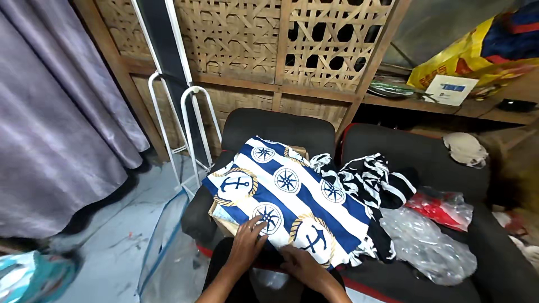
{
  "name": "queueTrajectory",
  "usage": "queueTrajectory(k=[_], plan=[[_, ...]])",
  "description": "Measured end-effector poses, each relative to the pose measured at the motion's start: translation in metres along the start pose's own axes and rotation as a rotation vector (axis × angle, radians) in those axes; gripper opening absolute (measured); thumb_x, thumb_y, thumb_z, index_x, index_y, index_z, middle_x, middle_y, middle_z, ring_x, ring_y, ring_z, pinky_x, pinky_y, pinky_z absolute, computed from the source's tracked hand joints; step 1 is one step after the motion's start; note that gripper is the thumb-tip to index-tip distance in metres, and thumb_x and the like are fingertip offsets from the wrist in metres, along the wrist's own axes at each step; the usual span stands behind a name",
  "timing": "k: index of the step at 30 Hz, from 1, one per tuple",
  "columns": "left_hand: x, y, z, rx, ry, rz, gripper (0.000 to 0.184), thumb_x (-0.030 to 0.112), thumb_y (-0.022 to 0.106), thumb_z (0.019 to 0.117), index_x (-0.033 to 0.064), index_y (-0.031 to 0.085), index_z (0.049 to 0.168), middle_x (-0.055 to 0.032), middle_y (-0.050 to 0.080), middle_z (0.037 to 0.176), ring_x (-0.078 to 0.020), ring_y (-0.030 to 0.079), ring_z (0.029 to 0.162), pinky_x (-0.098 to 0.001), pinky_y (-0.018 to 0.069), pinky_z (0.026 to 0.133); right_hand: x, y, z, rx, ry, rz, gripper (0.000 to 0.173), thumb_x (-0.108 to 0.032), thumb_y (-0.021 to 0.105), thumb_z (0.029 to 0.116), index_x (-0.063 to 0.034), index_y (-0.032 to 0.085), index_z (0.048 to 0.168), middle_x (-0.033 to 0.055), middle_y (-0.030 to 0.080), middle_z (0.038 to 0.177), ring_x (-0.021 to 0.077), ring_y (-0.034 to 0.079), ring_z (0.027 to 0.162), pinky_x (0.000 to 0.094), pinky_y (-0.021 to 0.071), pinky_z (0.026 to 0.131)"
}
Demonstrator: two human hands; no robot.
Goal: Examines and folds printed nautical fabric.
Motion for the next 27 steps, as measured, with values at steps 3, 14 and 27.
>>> queueTrajectory(k=[3, 14, 27], plan=[[-0.002, 0.008, -0.024, -0.125, -0.044, -0.003, 0.034, 0.019, 0.070, 0.0931, 0.0090, 0.072, 0.125, -0.0177, 0.064, 0.136, -0.0388, 0.062, 0.125, -0.0590, 0.0465, 0.106, 0.031, 0.021, -0.003, -0.115, 0.080, 0.046, 0.043, -0.026, 0.063, 0.1004, 0.0006, 0.060, 0.134, 0.0222, 0.069, 0.111, 0.0344, 0.067, 0.104, 0.0546, 0.0511, 0.098], [-0.011, 0.009, -0.015, -0.141, -0.044, 0.024, 0.025, 0.007, 0.062, 0.0937, 0.0126, 0.078, 0.112, -0.0098, 0.073, 0.123, -0.0321, 0.067, 0.115, -0.0531, 0.0512, 0.100, 0.013, 0.056, 0.001, -0.098, -0.008, 0.057, 0.036, -0.019, 0.061, 0.1020, -0.0034, 0.063, 0.134, 0.0176, 0.069, 0.124, 0.0285, 0.067, 0.114, 0.0489, 0.0516, 0.104], [0.026, -0.003, 0.019, -0.128, 0.043, -0.050, 0.017, 0.011, 0.066, 0.0907, 0.0103, 0.079, 0.103, -0.0078, 0.077, 0.101, -0.0278, 0.071, 0.104, -0.0541, 0.0474, 0.104, -0.030, -0.020, 0.020, 0.459, 0.039, -0.116, 0.061, -0.034, 0.074, 0.0903, -0.0040, 0.058, 0.141, 0.0196, 0.065, 0.130, 0.0334, 0.063, 0.119, 0.0495, 0.0507, 0.103]])
Point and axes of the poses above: each hand's wrist, its own z-axis towards the middle knuckle, its own y-axis out of the palm, x = y × z, the point moved 9 cm from there along z, towards the middle knuckle
